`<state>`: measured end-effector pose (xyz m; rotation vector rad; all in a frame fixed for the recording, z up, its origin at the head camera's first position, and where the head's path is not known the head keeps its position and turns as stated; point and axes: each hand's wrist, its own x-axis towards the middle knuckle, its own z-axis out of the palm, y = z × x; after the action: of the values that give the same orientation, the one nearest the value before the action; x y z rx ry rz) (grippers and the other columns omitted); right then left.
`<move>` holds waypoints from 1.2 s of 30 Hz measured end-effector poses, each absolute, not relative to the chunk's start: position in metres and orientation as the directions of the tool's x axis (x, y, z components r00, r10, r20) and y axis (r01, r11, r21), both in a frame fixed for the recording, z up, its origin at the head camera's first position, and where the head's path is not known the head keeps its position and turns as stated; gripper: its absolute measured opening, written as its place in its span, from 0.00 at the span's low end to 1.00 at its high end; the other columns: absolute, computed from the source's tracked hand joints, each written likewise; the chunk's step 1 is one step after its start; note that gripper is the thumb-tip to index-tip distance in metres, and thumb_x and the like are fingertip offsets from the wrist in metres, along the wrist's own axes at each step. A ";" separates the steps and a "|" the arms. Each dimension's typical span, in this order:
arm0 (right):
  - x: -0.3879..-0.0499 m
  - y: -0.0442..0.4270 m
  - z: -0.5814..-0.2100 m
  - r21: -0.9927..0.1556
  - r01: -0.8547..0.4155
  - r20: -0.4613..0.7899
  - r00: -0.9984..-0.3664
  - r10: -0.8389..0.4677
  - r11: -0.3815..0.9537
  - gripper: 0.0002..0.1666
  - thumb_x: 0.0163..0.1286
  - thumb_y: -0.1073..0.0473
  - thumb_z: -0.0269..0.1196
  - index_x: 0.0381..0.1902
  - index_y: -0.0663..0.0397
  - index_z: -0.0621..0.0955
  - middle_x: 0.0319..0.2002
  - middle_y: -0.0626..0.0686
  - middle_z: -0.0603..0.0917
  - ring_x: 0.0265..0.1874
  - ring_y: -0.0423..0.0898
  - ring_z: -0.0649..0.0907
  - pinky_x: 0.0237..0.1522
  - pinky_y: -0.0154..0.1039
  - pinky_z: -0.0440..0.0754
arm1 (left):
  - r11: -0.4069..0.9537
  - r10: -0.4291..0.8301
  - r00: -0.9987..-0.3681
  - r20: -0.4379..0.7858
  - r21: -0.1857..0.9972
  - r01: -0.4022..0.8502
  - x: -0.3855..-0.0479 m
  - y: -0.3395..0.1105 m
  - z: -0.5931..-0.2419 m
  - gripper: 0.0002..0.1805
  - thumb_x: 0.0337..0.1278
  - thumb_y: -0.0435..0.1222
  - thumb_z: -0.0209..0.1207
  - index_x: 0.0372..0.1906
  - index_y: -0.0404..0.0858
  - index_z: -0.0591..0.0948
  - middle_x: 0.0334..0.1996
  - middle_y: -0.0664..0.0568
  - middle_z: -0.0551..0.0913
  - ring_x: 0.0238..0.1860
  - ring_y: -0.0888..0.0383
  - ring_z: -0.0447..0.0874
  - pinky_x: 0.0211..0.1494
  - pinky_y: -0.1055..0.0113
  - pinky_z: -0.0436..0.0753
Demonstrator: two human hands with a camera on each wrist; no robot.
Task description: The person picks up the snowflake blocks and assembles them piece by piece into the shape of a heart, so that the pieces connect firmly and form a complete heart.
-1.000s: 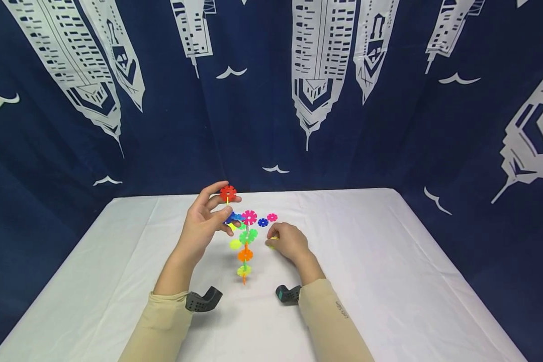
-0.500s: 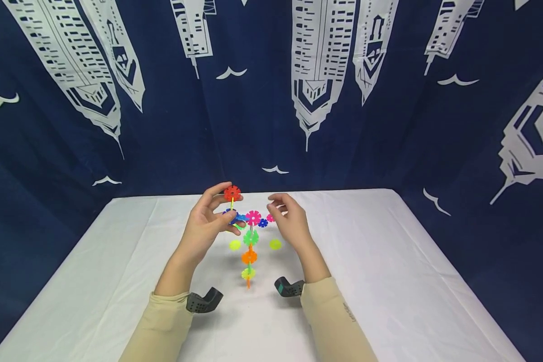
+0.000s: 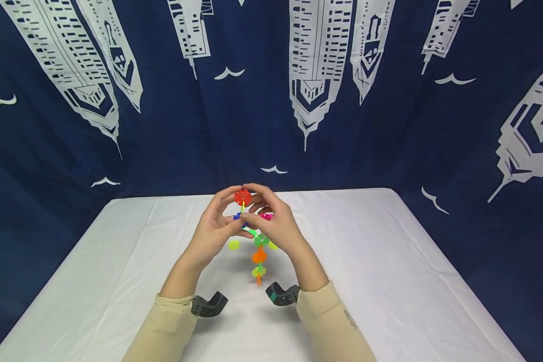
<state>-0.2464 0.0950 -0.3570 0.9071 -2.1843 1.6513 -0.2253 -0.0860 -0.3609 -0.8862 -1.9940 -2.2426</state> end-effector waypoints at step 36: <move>-0.252 0.109 -0.357 -0.803 -0.573 0.533 -0.813 -0.233 0.164 0.31 0.68 0.63 0.66 0.67 0.44 0.73 0.46 0.60 0.84 0.31 0.44 0.86 0.37 0.39 0.88 | 0.591 0.152 -0.987 0.057 0.795 0.137 -0.275 -0.123 -0.455 0.24 0.54 0.34 0.70 0.58 0.41 0.82 0.55 0.45 0.84 0.60 0.45 0.78 0.66 0.47 0.74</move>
<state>-0.2522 0.1089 -0.3574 0.7756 -2.1582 1.6943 -0.2753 -0.1229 -0.4546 -0.2555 -2.8170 -1.4049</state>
